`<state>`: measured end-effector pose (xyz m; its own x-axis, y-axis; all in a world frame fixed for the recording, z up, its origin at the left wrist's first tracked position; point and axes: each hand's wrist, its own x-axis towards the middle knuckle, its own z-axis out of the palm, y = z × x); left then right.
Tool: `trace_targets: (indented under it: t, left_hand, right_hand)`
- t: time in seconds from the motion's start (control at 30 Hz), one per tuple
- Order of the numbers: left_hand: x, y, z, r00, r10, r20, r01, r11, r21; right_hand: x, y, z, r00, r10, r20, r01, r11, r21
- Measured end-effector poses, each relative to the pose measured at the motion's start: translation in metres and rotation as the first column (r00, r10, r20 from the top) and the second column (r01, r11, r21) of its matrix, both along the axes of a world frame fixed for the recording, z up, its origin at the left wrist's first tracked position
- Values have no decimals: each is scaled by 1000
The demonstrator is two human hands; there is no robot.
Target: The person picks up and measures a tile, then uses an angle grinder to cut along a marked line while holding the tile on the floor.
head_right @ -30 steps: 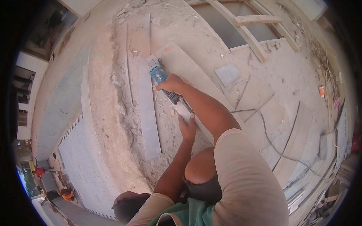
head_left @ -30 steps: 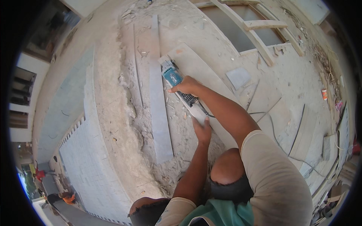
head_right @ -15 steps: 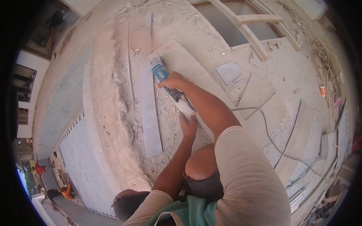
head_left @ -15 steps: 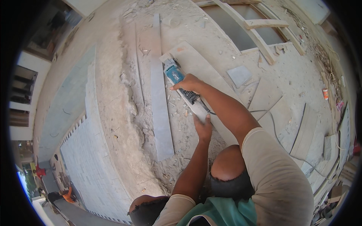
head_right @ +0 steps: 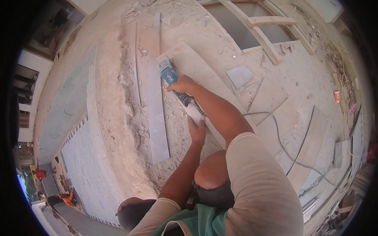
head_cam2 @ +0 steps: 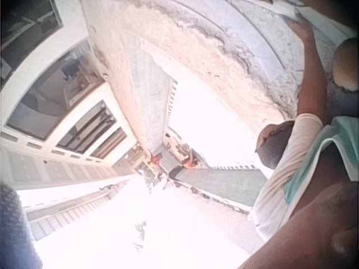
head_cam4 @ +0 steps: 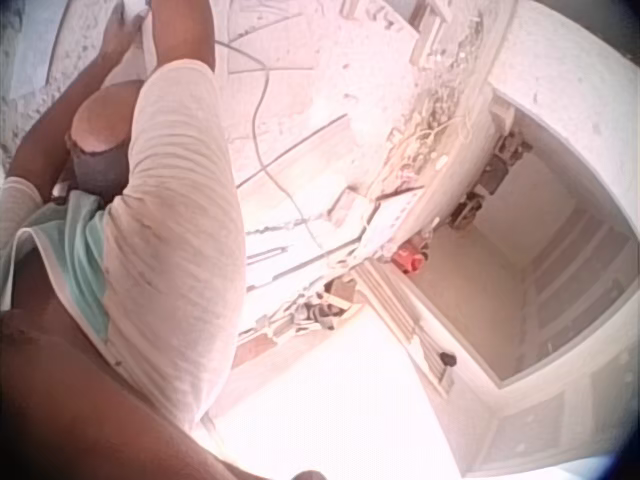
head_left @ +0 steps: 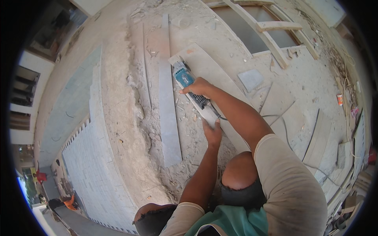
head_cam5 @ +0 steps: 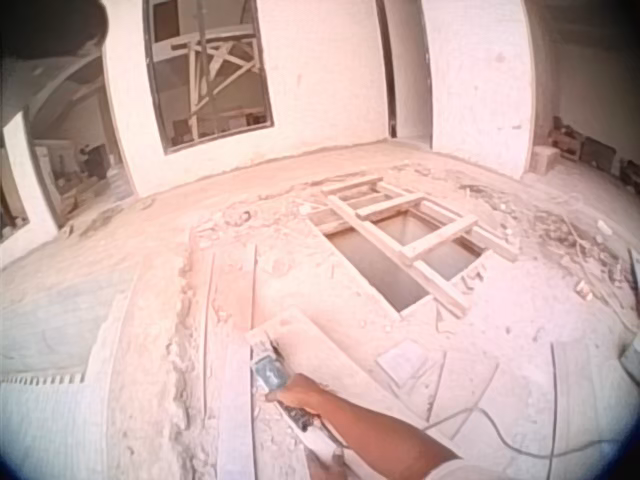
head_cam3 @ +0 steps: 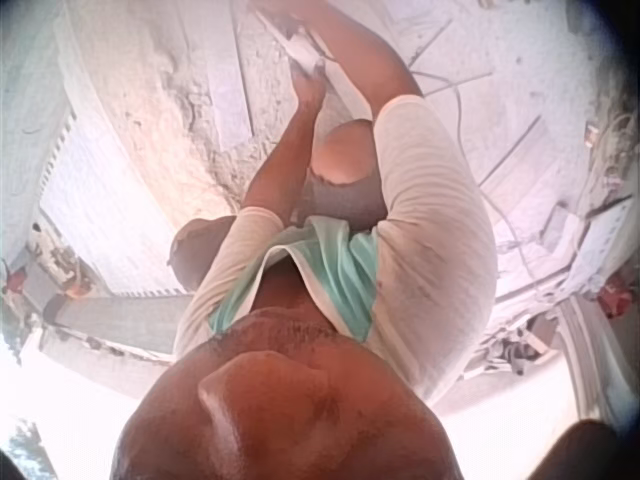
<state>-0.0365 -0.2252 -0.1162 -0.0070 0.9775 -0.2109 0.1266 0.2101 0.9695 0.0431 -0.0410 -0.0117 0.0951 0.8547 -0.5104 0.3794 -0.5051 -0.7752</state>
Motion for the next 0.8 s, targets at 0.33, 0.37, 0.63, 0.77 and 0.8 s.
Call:
trace_targets:
  t: [0.33,0.37,0.63,0.77,0.8]
  left_hand:
    - [-1,-1,1,992,-7,123,6,1000,5]
    - [-2,0,1,991,-11,132,11,1000,-3]
    - [-3,-1,4,979,2,204,6,999,-37]
    - [-3,0,3,977,-9,211,19,999,-43]
    - [-3,0,2,977,-13,213,22,999,-42]
  right_hand:
    - [5,-30,15,999,25,23,-25,1000,-15]
    - [6,-31,14,999,22,35,-21,1000,-17]
    - [7,-31,11,999,28,34,-27,999,-18]
    - [7,-27,3,999,30,36,-30,999,-10]
    - [7,-27,2,999,32,31,-31,999,-11]
